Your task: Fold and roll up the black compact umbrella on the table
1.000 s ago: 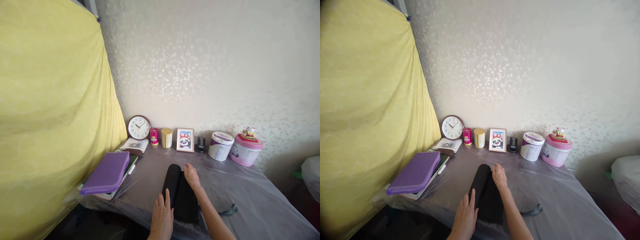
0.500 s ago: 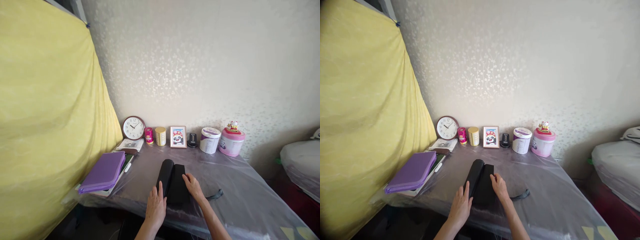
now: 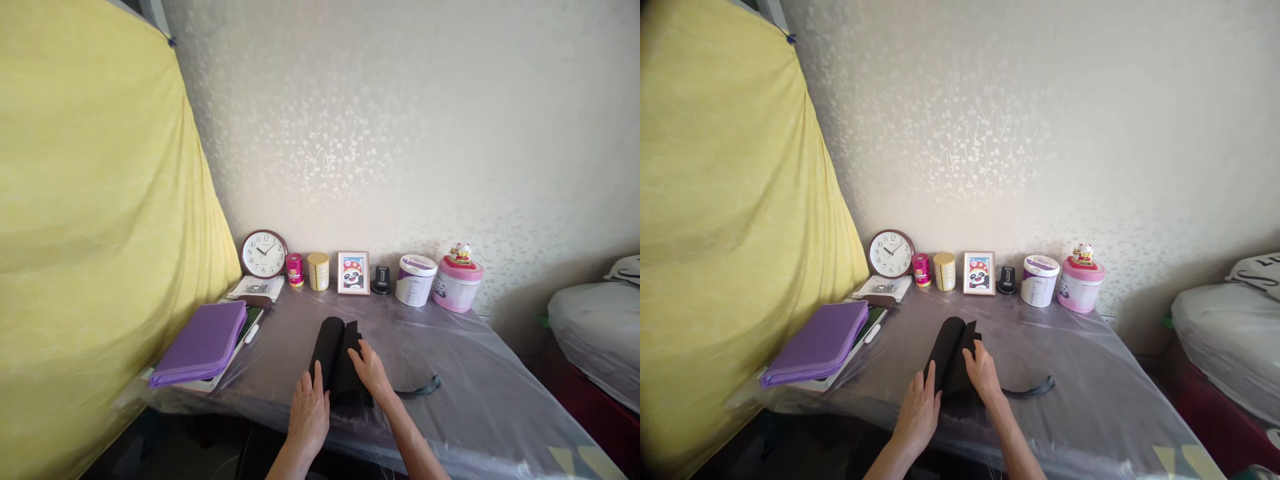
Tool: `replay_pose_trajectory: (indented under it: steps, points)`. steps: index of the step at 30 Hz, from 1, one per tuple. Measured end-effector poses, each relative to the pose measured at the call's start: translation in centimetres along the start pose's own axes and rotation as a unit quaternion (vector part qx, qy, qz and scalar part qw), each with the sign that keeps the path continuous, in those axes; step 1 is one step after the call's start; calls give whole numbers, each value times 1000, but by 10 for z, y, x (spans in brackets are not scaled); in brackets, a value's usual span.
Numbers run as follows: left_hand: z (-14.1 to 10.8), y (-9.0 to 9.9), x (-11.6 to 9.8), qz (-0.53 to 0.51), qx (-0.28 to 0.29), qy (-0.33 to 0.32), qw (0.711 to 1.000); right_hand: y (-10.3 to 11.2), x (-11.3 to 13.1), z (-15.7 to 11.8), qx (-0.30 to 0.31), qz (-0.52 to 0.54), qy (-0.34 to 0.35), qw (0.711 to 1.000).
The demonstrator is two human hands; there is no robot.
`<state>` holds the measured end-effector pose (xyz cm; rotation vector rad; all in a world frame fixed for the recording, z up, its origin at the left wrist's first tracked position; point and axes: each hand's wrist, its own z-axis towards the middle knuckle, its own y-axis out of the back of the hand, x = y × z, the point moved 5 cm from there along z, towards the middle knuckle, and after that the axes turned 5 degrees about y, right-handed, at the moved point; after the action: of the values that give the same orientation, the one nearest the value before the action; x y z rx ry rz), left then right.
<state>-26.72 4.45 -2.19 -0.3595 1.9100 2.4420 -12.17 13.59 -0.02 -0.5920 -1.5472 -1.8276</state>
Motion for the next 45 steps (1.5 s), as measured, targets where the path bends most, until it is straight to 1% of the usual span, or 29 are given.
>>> replay_pose_trajectory:
  steps: [6, 10, 13, 16, 18, 20, 22, 25, 27, 29, 30, 32, 34, 35, 36, 38, 42, 43, 45]
  points:
    - [0, 0, 0, -2, 13, 11, 1000, -18, 36, 12, -6, 66, 7, 998]
    - [0, 1, 0, -2, -4, 4, 1000, -36, 48, 18, 15, 70, 3, 997]
    - [-1, 4, 1, 2, -27, 1, 1000, -48, 51, 22, 28, 70, 10, 997]
    - [-1, 5, 2, 6, -38, 5, 999, -61, 48, 26, 40, 66, 13, 997]
    - [-1, 2, 3, 8, -45, 6, 999, -68, 45, 29, 51, 62, 8, 997]
    - [-1, -5, 5, 12, -50, 3, 999, -72, 42, 31, 59, 59, 8, 996]
    - [-1, -14, 8, 15, -72, -3, 997, -73, 41, 31, 64, 52, 13, 997]
    - [-3, -20, 17, -7, -137, -9, 990, -72, 43, 29, 75, 42, 22, 996]
    - [-7, -15, 24, -41, -173, -10, 984, -71, 47, 27, 96, 48, 31, 994]
    - [-9, -1, 28, -77, -188, -11, 979, -70, 52, 24, 124, 67, 47, 989]
    - [-10, 7, 28, -93, -187, -16, 978, -70, 55, 22, 143, 84, 59, 984]
    - [-8, 24, 24, -119, -163, -47, 978, -70, 61, 19, 179, 116, 82, 974]
    - [-6, 34, 14, -135, -128, -100, 977, -69, 66, 16, 207, 127, 100, 965]
    - [-5, 36, 10, -136, -112, -120, 977, -69, 68, 16, 214, 122, 108, 963]
    - [-3, 35, 7, -133, -101, -135, 977, -68, 69, 16, 217, 114, 116, 963]
    - [0, 30, 3, -118, -89, -144, 978, -67, 71, 15, 221, 104, 131, 961]
    - [3, 16, 4, -106, -81, -127, 983, -64, 74, 10, 227, 106, 157, 955]
    - [4, 14, 4, -107, -75, -123, 984, -62, 75, 8, 224, 102, 170, 954]
    - [4, 12, 4, -109, -62, -116, 985, -58, 75, 5, 195, 79, 211, 955]
